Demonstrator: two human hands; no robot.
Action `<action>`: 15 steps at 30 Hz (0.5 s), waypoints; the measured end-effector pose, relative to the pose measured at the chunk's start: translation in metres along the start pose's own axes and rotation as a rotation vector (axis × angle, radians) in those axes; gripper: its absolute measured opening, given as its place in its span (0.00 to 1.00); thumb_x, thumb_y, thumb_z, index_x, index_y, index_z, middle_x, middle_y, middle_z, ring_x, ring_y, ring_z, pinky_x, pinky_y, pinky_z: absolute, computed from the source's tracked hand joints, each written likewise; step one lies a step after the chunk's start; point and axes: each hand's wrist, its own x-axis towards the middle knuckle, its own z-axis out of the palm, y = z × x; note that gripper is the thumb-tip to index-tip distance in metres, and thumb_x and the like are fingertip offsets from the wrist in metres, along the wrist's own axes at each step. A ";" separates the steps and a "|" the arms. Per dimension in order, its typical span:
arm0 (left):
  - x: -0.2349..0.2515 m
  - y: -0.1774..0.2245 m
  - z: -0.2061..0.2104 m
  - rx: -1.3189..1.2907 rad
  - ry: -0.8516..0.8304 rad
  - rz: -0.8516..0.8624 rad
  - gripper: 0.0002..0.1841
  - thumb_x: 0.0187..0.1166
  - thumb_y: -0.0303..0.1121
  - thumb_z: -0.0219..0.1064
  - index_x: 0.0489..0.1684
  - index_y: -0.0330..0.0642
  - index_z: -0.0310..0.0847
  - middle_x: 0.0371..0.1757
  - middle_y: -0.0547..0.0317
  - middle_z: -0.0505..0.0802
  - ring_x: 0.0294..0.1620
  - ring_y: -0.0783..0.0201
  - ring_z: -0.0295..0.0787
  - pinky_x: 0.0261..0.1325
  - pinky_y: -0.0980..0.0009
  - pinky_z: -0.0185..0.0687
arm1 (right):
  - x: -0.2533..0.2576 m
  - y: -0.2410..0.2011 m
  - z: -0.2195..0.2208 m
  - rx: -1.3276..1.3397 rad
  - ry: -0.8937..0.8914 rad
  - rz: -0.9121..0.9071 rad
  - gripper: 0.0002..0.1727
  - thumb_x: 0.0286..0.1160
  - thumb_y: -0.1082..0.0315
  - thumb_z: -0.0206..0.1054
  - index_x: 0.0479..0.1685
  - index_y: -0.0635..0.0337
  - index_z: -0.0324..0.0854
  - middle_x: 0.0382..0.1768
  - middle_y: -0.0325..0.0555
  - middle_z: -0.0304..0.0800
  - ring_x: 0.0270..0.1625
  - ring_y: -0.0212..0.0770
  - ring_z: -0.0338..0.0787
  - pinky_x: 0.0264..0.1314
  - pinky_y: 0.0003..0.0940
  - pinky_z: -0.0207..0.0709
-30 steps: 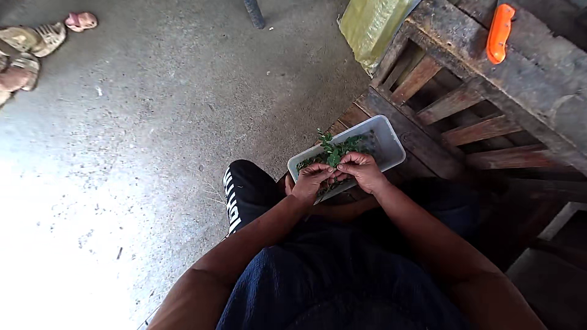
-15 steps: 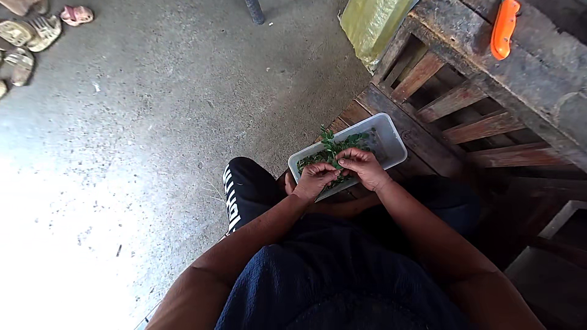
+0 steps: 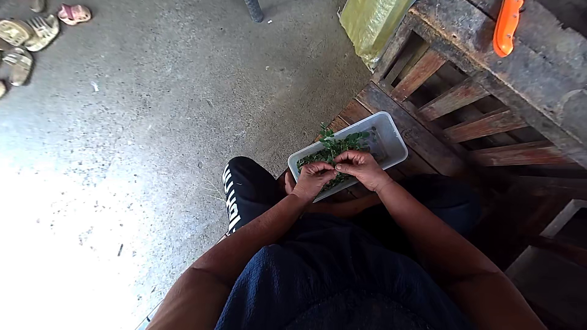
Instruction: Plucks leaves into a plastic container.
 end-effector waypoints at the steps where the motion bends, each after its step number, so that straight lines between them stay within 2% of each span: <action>1: 0.000 0.000 0.000 0.027 -0.011 0.015 0.03 0.76 0.21 0.72 0.35 0.39 0.89 0.27 0.67 0.91 0.23 0.80 0.78 0.29 0.84 0.75 | 0.000 0.002 0.001 -0.019 0.018 -0.036 0.05 0.72 0.82 0.70 0.40 0.64 0.86 0.39 0.40 0.88 0.41 0.26 0.85 0.48 0.22 0.81; 4: -0.001 0.000 0.001 0.094 -0.033 0.037 0.02 0.78 0.22 0.71 0.37 0.37 0.89 0.28 0.66 0.90 0.24 0.80 0.78 0.30 0.84 0.75 | 0.001 0.007 0.003 -0.092 0.057 -0.163 0.05 0.70 0.83 0.70 0.34 0.65 0.86 0.40 0.41 0.90 0.43 0.25 0.86 0.50 0.19 0.80; 6: -0.001 -0.001 0.001 0.089 -0.035 0.028 0.02 0.78 0.22 0.71 0.36 0.38 0.88 0.27 0.66 0.89 0.24 0.80 0.78 0.30 0.84 0.74 | 0.001 0.008 0.005 -0.186 0.032 -0.173 0.05 0.75 0.82 0.67 0.33 0.65 0.83 0.39 0.41 0.88 0.41 0.25 0.84 0.48 0.19 0.78; 8: 0.000 -0.001 0.000 0.079 -0.043 0.012 0.02 0.78 0.23 0.71 0.36 0.39 0.87 0.27 0.67 0.89 0.24 0.80 0.77 0.30 0.84 0.73 | 0.002 0.009 0.005 -0.236 0.018 -0.138 0.05 0.81 0.79 0.64 0.36 0.65 0.81 0.39 0.43 0.86 0.41 0.27 0.83 0.48 0.23 0.77; 10: 0.001 -0.001 0.000 0.052 -0.043 -0.015 0.03 0.79 0.22 0.70 0.37 0.39 0.87 0.28 0.66 0.88 0.23 0.78 0.76 0.29 0.83 0.73 | 0.008 0.013 -0.001 -0.197 0.096 -0.105 0.06 0.83 0.75 0.61 0.43 0.68 0.83 0.42 0.46 0.88 0.44 0.31 0.86 0.53 0.29 0.81; 11: 0.001 -0.002 -0.001 0.020 -0.036 -0.028 0.03 0.79 0.22 0.69 0.38 0.40 0.87 0.29 0.66 0.88 0.24 0.78 0.77 0.29 0.83 0.73 | 0.012 0.015 -0.007 -0.175 0.159 -0.099 0.06 0.83 0.74 0.61 0.45 0.68 0.83 0.42 0.46 0.88 0.42 0.31 0.87 0.51 0.30 0.83; 13: 0.004 -0.004 -0.002 -0.092 -0.016 -0.081 0.04 0.81 0.23 0.67 0.39 0.41 0.87 0.31 0.66 0.90 0.25 0.78 0.79 0.29 0.83 0.76 | 0.018 0.016 -0.017 -0.178 0.262 -0.139 0.05 0.81 0.74 0.64 0.41 0.66 0.84 0.37 0.40 0.87 0.37 0.24 0.84 0.44 0.22 0.81; 14: 0.005 -0.004 -0.003 -0.146 -0.006 -0.111 0.05 0.82 0.23 0.67 0.40 0.42 0.87 0.31 0.65 0.91 0.24 0.77 0.81 0.29 0.83 0.77 | 0.020 0.016 -0.021 -0.210 0.285 -0.176 0.06 0.80 0.75 0.65 0.40 0.67 0.86 0.37 0.40 0.87 0.37 0.22 0.83 0.45 0.19 0.79; 15: 0.005 -0.004 -0.005 -0.181 -0.004 -0.135 0.05 0.82 0.23 0.66 0.41 0.41 0.88 0.31 0.64 0.91 0.24 0.77 0.81 0.29 0.82 0.77 | 0.020 0.017 -0.024 -0.260 0.285 -0.210 0.08 0.81 0.75 0.64 0.40 0.68 0.88 0.41 0.43 0.89 0.42 0.23 0.83 0.50 0.19 0.78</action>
